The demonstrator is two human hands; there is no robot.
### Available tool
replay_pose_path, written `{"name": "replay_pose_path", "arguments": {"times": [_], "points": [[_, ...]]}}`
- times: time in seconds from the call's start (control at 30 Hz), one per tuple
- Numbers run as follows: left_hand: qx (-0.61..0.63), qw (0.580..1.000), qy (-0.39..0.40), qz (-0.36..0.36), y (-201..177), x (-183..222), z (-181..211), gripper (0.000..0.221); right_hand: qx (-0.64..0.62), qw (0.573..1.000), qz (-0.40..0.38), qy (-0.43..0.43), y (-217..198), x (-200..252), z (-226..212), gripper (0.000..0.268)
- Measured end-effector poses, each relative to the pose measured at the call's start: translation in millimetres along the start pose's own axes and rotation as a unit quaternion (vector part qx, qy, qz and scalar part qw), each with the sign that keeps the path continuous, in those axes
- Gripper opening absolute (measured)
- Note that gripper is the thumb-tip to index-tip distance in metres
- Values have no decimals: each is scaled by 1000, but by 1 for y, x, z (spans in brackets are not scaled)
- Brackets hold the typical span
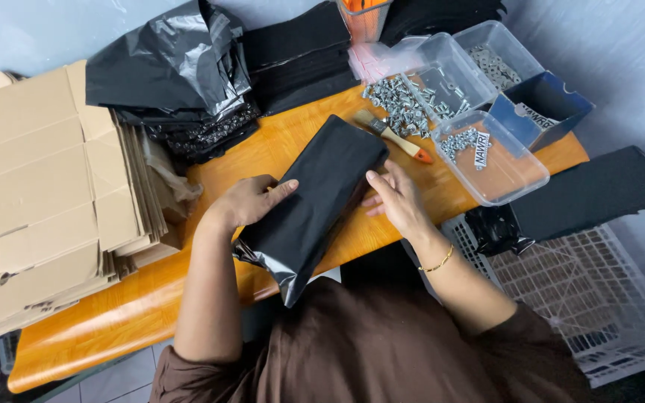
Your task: Packing a cardboard box into a plastic mailer and cleaning small metal parts with a brush
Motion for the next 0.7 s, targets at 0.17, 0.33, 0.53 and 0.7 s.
{"name": "replay_pose_path", "arguments": {"times": [0.17,0.33,0.53,0.7], "points": [[47,998,30,-27,19,-19,-6,86,-33,999,19,-6,15,0,-3,78],[128,990,44,-37,33,-40,-15,84,-43,998,40,-20,14,-7,6,76],[369,927,26,-66,47,-28,-9,66,-37,997,43,-59,7,-12,14,68],[479,874,35,-76,50,-17,-7,66,29,994,52,-88,4,9,-2,69]]}}
Point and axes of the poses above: each hand's wrist, its own x-axis away from the middle knuckle, its own y-axis out of the palm, z = x × y, the point moved 3 cm from there along -x, towards the middle knuckle, and after that the axes turned 8 degrees about -y, right-handed, at the moved point
